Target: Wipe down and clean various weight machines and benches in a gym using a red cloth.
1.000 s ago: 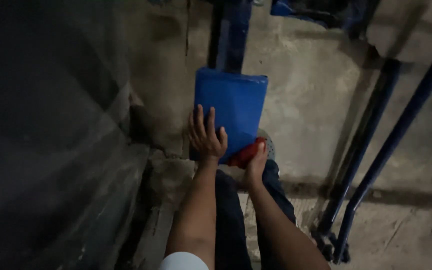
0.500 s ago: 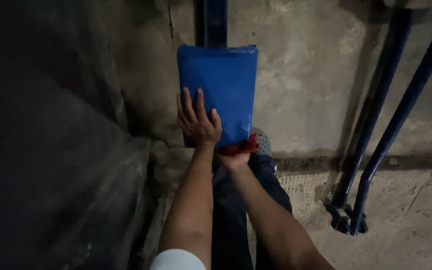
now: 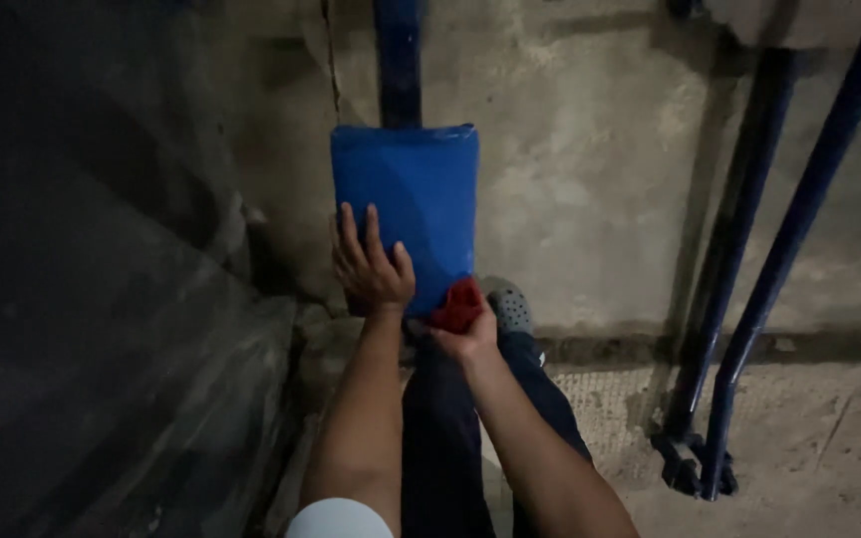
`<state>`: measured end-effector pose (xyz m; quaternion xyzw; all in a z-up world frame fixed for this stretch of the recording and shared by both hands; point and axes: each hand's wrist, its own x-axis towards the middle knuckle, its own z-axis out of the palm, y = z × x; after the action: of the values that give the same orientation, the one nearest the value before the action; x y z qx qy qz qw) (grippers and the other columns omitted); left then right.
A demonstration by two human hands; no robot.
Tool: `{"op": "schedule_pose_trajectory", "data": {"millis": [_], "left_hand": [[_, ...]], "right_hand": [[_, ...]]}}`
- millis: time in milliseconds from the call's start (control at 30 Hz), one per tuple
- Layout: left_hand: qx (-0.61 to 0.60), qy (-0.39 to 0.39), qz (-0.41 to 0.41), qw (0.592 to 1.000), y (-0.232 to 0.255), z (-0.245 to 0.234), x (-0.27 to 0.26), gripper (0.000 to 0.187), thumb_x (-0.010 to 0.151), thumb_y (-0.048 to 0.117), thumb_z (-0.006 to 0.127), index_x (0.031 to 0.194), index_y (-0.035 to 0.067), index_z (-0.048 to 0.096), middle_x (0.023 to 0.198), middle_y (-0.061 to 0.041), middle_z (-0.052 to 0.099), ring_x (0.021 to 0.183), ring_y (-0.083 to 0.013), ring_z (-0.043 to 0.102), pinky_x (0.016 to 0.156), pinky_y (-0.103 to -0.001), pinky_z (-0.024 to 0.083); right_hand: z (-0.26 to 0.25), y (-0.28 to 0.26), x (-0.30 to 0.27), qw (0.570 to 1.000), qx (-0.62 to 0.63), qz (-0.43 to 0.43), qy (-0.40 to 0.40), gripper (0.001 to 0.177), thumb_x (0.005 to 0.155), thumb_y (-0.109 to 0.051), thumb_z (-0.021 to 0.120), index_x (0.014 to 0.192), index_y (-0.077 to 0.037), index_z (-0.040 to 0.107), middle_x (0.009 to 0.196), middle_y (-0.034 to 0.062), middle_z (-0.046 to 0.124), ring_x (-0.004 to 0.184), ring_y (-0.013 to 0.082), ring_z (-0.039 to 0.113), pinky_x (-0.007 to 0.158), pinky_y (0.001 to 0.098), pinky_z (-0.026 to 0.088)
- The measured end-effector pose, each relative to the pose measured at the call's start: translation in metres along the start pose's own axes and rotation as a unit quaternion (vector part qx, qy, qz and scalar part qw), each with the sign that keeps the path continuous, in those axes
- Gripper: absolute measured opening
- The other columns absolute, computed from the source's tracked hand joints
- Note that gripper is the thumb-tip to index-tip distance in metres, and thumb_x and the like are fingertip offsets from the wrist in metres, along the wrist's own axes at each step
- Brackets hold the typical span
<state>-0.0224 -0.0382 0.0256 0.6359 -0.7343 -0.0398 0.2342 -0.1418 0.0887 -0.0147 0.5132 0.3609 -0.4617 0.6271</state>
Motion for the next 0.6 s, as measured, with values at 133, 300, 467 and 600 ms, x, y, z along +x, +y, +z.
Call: {"op": "schedule_pose_trajectory", "data": {"millis": [133,300,467,600], "left_hand": [[-0.031,0.009,-0.004,0.999,-0.002,0.008,-0.010,0.055,0.113,0.041,0.035,0.157,0.013,0.050,0.166,-0.017,0.037,0.149,-0.0445,0.042,0.117,-0.060,0.038],[-0.024,-0.009,0.000,1.000,0.000,-0.002,-0.001,0.053,0.110,0.037,0.043,0.157,0.012,0.048,0.165,-0.019,0.037,0.149,-0.0453,0.041,0.118,-0.062,0.034],[-0.043,-0.037,-0.012,0.998,0.005,-0.018,0.009,0.054,0.103,0.032,0.056,0.153,0.013,0.047,0.161,-0.020,0.040,0.146,-0.0460,0.038,0.117,-0.062,0.034],[-0.124,-0.158,-0.110,0.973,-0.015,-0.036,0.040,0.055,0.097,0.033,0.068,0.146,0.014,0.050,0.152,-0.018,0.045,0.142,-0.0440,0.038,0.114,-0.061,0.034]], "right_hand": [[-0.029,-0.026,-0.003,0.998,-0.006,-0.060,-0.032,0.054,0.105,-0.053,0.040,0.142,-0.018,0.058,0.146,0.0113,0.057,0.133,0.0363,0.051,0.116,0.0545,0.037],[0.045,-0.052,-0.061,0.953,-0.134,-0.257,-0.085,0.050,0.104,-0.056,0.046,0.134,-0.017,0.053,0.134,0.0145,0.060,0.122,0.0382,0.060,0.101,0.0598,0.045],[0.183,-0.065,-0.152,0.824,-0.324,-0.465,-0.004,0.066,0.100,-0.052,0.054,0.150,-0.011,0.045,0.140,0.0134,0.059,0.126,0.0312,0.059,0.102,0.0498,0.049],[0.245,-0.092,-0.179,0.612,-0.482,-0.627,0.013,0.063,0.102,-0.043,0.062,0.149,-0.003,0.049,0.141,0.0178,0.063,0.129,0.0296,0.062,0.107,0.0415,0.051]]}}
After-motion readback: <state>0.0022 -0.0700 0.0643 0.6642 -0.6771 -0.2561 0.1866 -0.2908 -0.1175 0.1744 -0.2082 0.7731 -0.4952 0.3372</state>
